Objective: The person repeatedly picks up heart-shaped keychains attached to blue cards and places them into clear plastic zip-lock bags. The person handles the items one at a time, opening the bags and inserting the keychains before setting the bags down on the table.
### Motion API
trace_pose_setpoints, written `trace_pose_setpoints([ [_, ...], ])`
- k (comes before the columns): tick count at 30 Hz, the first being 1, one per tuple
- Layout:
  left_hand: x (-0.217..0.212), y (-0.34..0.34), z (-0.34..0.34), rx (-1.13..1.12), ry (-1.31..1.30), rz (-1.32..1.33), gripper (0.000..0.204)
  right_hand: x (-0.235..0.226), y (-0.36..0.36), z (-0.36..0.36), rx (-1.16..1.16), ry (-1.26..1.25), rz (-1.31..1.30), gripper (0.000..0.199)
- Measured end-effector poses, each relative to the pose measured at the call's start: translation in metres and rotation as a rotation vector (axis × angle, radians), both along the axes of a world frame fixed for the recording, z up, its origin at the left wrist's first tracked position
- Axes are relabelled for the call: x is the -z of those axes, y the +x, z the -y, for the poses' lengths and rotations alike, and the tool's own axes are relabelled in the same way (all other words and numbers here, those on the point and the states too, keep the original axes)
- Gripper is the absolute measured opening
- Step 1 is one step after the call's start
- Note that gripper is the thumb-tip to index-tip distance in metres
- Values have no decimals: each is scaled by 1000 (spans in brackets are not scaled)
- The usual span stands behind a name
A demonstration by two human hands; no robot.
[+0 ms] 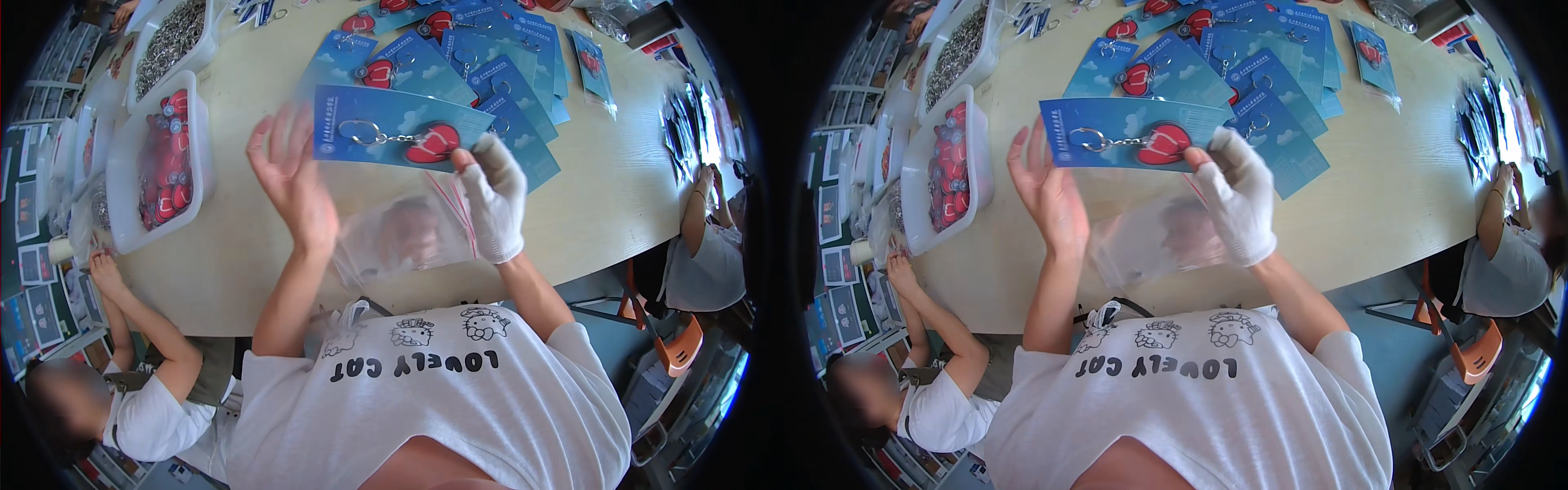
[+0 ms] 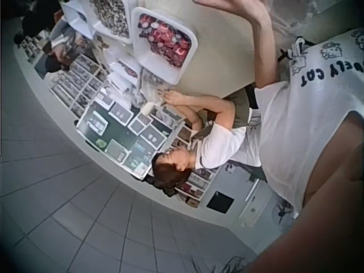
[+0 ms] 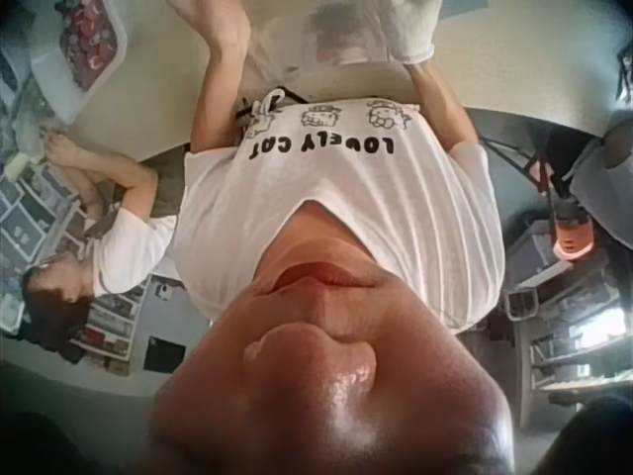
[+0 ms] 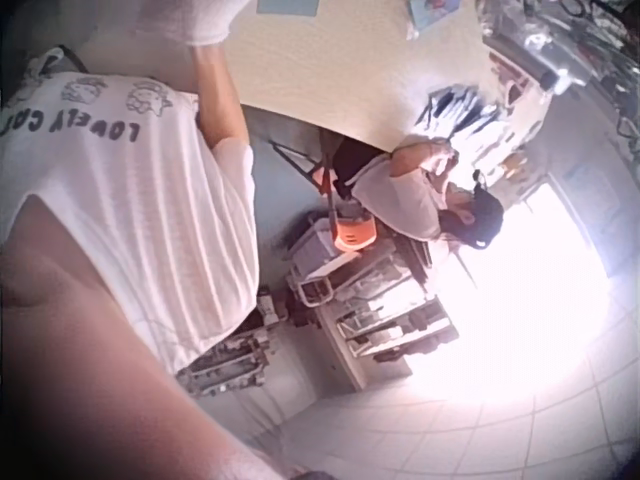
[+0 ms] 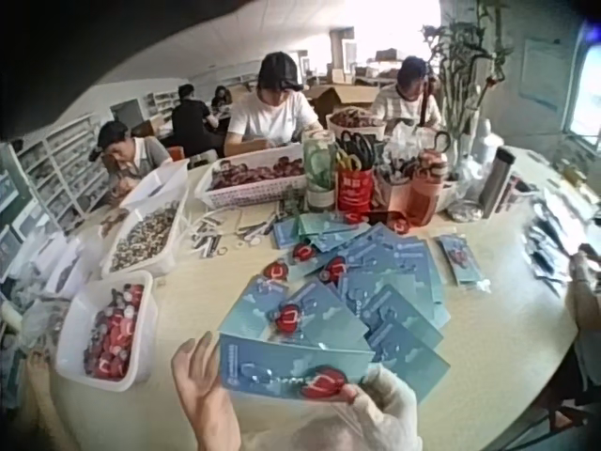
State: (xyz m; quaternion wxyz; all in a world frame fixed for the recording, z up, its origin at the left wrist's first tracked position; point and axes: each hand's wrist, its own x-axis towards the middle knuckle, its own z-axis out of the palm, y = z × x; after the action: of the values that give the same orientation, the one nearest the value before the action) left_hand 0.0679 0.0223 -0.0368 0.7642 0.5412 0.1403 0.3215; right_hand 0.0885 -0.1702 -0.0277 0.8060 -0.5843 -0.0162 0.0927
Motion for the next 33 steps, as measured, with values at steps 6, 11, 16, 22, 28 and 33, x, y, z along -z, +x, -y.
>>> trace_pose_setpoints([
  [6, -37, 10, -39, 356, 1097, 18, 77, -21, 32, 38, -309, -560, 560, 23],
  [11, -29, 21, -12, 829, 974, -118, 29, -22, 33, 38, -308, -580, 624, 20],
  [16, -26, 28, -17, 914, 418, -296, 10, -16, 36, 56, -22, -133, 215, 12],
  [22, -37, 27, -20, 957, 272, -353, 7, -16, 72, 92, 130, -234, 120, 25],
  [28, -45, 29, -20, 1061, 231, -402, 11, -26, 68, 91, -109, -160, 123, 31],
  [33, -48, 29, -19, 1079, 233, -454, 13, -36, 66, 100, -81, -184, 190, 36],
])
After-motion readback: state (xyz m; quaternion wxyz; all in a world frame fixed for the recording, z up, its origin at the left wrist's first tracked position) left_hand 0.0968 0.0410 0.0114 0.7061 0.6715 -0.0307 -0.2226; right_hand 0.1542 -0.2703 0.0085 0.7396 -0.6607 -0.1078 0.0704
